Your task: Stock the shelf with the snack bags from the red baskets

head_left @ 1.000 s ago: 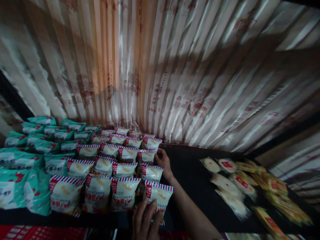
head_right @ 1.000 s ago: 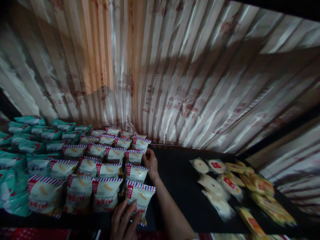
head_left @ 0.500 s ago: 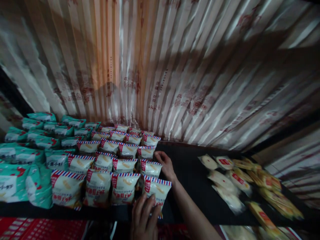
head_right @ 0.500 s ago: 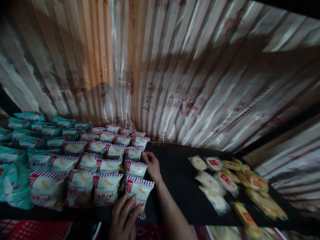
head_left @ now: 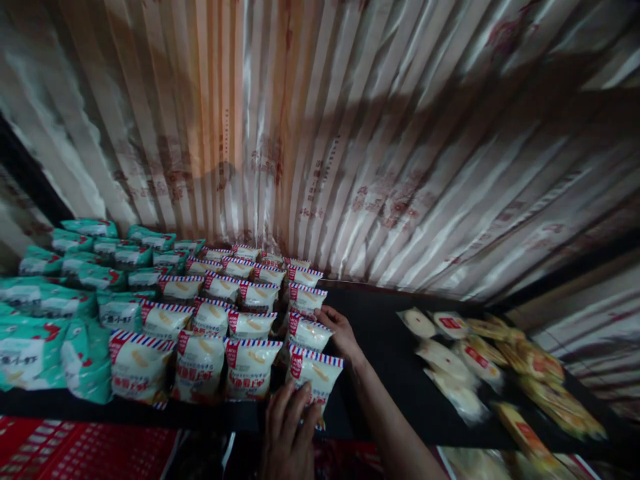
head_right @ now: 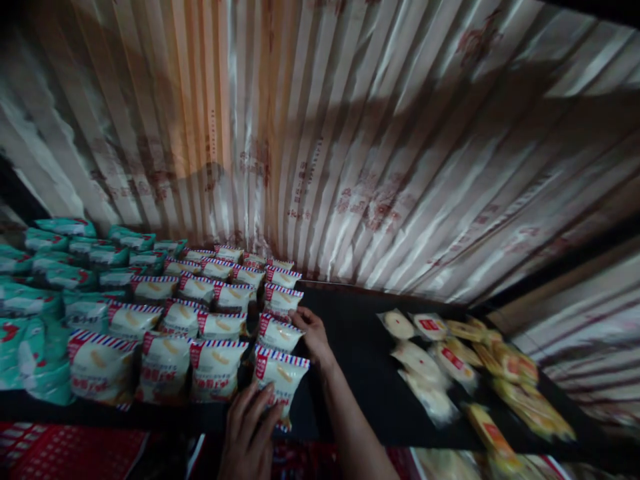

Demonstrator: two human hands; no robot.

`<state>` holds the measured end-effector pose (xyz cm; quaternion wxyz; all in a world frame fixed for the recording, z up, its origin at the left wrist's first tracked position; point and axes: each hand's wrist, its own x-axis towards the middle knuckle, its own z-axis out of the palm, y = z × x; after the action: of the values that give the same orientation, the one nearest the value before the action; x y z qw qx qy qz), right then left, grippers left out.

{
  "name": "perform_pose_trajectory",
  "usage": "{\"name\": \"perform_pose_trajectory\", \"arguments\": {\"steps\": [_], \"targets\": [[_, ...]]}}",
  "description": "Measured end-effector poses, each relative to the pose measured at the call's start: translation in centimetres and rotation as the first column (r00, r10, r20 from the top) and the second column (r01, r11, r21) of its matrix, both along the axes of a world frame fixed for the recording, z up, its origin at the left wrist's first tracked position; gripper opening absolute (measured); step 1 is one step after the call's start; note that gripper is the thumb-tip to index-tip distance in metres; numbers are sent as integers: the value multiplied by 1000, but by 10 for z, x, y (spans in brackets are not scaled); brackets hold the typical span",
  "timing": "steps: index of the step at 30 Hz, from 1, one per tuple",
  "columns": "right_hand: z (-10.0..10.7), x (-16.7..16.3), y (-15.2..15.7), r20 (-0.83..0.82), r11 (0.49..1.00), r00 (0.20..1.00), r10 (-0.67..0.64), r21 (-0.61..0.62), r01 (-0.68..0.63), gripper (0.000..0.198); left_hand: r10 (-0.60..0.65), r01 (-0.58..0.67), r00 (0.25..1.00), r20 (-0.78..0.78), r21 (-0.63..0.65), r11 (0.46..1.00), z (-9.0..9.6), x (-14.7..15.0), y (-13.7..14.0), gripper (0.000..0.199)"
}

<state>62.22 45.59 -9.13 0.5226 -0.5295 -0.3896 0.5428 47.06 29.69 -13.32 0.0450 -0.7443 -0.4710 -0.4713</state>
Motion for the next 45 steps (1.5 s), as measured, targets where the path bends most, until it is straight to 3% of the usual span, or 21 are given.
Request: {"name": "perform_pose_trajectory", "arguments": {"steps": [7, 12, 16, 22, 28, 31, 36, 41, 45], "targets": [[-5, 6, 0, 100, 971, 976, -194, 163, 177, 39, -10, 11, 998, 62, -21, 1000, -5, 6, 0, 45], [-9, -5, 5, 130, 983, 985, -114, 155, 94, 42, 12, -12, 990, 140, -1, 1000, -10, 11, 0, 43], [-10, -6, 4, 129, 988, 986, -102, 131, 85, 48, -17, 19, 998, 58, -26, 999, -12, 8, 1, 43], [-14, -1, -24, 119, 977, 970, -214, 33, 211, 53, -38, 38, 999, -14, -13, 999, -6, 0, 1, 46], [-9, -6, -46, 89, 1000, 996, 11, -30, -8, 40, -66, 64, 993, -93, -27, 998, 5, -8, -1, 48], [1, -12, -46, 53, 998, 998, 33, -51, -31, 39, -65, 61, 993, -98, -38, 997, 5, -9, -1, 49], [13, -15, -48, 40, 999, 999, -36, -11, 36, 35, -72, 67, 993, -95, -58, 996, 3, -7, -2, 50], [14, -11, -48, 116, 985, 982, -147, 110, 135, 32, -81, 76, 994, -75, -66, 995, 3, -7, -2, 48], [13, -16, -45, 120, 980, 980, -156, 145, 138, 32, -72, 68, 995, -67, -71, 995, 4, -8, -1, 50]]}}
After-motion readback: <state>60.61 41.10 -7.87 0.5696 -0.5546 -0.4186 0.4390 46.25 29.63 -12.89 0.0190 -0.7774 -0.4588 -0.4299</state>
